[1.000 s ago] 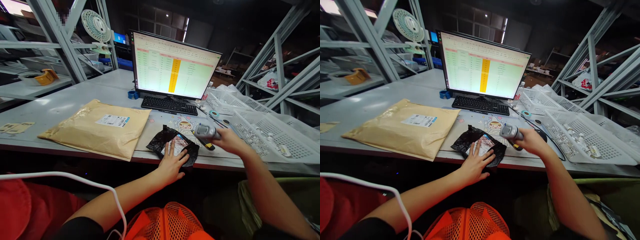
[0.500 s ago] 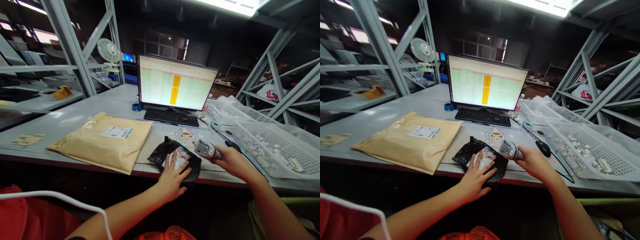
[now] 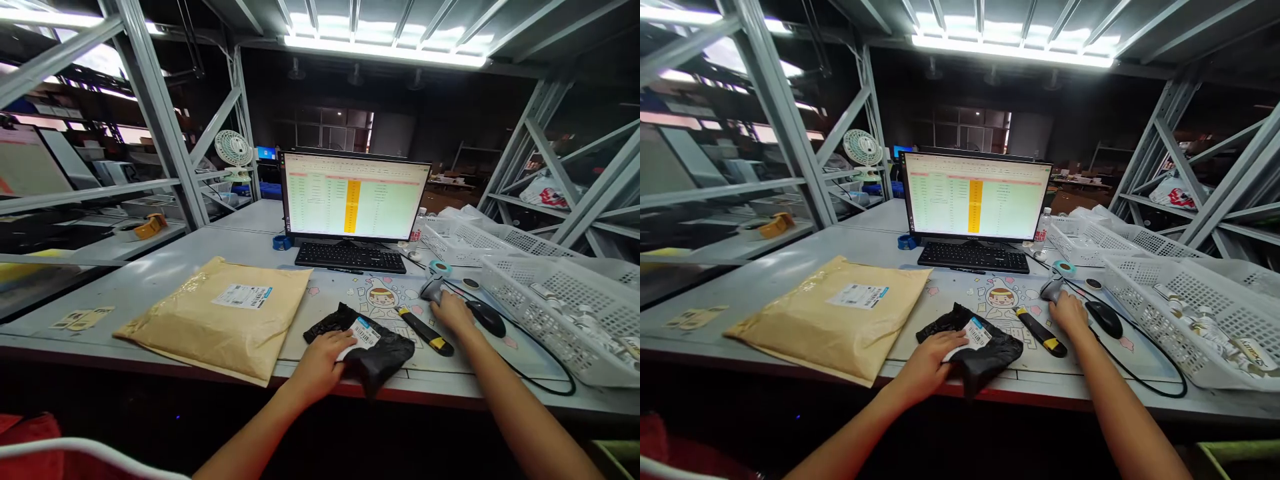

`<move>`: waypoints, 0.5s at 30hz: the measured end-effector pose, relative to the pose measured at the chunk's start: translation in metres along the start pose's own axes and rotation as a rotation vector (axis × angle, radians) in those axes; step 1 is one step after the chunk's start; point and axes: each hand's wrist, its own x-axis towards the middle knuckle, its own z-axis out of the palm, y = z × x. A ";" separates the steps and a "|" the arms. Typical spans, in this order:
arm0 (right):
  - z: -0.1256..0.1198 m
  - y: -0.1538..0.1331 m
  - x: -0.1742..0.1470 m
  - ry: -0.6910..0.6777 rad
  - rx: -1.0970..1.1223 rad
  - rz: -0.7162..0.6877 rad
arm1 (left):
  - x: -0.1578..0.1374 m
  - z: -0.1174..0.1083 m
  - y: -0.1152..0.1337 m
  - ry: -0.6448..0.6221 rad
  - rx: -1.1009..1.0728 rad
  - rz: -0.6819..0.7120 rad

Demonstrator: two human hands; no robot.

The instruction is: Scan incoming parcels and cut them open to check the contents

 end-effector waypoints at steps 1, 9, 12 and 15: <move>-0.002 -0.005 0.004 0.019 0.015 -0.009 | 0.000 -0.001 -0.004 0.051 -0.111 -0.030; 0.042 -0.098 0.057 0.028 0.121 -0.114 | 0.004 -0.007 -0.029 0.655 -0.451 -0.638; 0.076 -0.134 0.070 -0.010 0.120 -0.091 | 0.005 -0.010 -0.027 0.686 -0.516 -0.656; 0.099 -0.151 0.076 0.013 0.091 -0.005 | 0.005 -0.010 -0.024 0.711 -0.573 -0.660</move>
